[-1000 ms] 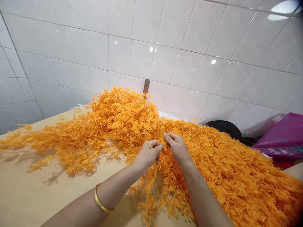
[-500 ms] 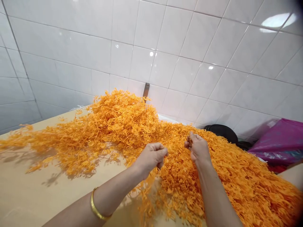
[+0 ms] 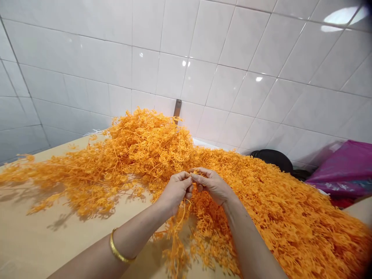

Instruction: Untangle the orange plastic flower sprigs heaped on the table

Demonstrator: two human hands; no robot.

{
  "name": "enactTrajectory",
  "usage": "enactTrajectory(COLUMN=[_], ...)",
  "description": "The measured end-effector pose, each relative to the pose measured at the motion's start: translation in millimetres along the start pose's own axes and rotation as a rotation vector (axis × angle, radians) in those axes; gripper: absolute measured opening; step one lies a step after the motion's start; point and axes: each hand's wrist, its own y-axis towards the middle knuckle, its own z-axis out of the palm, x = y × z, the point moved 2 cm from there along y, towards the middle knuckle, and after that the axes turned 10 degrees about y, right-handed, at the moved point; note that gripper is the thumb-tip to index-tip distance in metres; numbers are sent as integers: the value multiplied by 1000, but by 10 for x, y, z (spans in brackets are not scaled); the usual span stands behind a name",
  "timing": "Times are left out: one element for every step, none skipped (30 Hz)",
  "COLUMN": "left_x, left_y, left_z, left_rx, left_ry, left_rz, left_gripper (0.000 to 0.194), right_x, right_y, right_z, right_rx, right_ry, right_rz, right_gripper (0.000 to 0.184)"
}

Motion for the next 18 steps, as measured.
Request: enactTrajectory(left_x=[6, 10, 11, 8, 2, -8, -21, -37, -54, -73, -92, -112, -131, -149, -167, -184, -200, -218], left_y=[-10, -18, -24, -27, -28, -29, -29, -32, -37, -46, -57, -70, -83, -93, -98, -101, -102, -105], left_z=[11, 21, 28, 32, 32, 28, 24, 19, 17, 17, 20, 24, 30, 37, 43, 48, 51, 53], left_rx=[14, 32, 50, 65, 75, 80, 79, 76, 73, 69, 60, 48, 35, 22, 8, -4, -12, -19], left_ry=[9, 13, 12, 8, 2, -7, -15, -22, -26, -28, -26, -20, -11, 1, 18, 38, 61, 82], left_rz=[-7, -10, -11, -9, -6, 0, 6, 12, 17, 21, 25, 32, 43, 60, 86, 117, 150, 179], left_gripper=[15, 16, 17, 18, 19, 19, 20, 20, 21, 21, 22, 24, 25, 26, 26, 26, 25, 24], right_x=[-8, -10, -4, 6, 21, 39, 59, 80, 101, 121, 139, 156, 172, 187, 201, 214, 227, 242], right_y=[16, 30, 41, 48, 51, 50, 46, 38, 26, 12, -5, -23, -43, -62, -78, -89, -94, -93], right_z=[18, 27, 30, 29, 30, 36, 46, 59, 75, 92, 110, 129, 149, 171, 197, 225, 255, 282], right_rx=[-18, -57, -112, -173, -231, -281, -328, -375, -420, -459, -492, -519, -541, -561, -579, -595, -611, -627], right_ry=[2, -6, -33, -83, -154, -240, -332, -419, -497, -562, -614, -654, -684, -706, -721, -731, -735, -737], right_rz=[-43, -96, -154, -211, -267, -320, -367, -408, -441, -469, -492, -512, -533, -557, -580, -598, -612, -621], right_gripper=[26, 27, 31, 34, 35, 36, 36, 36, 36, 35, 35, 35, 35, 35, 36, 35, 35, 35])
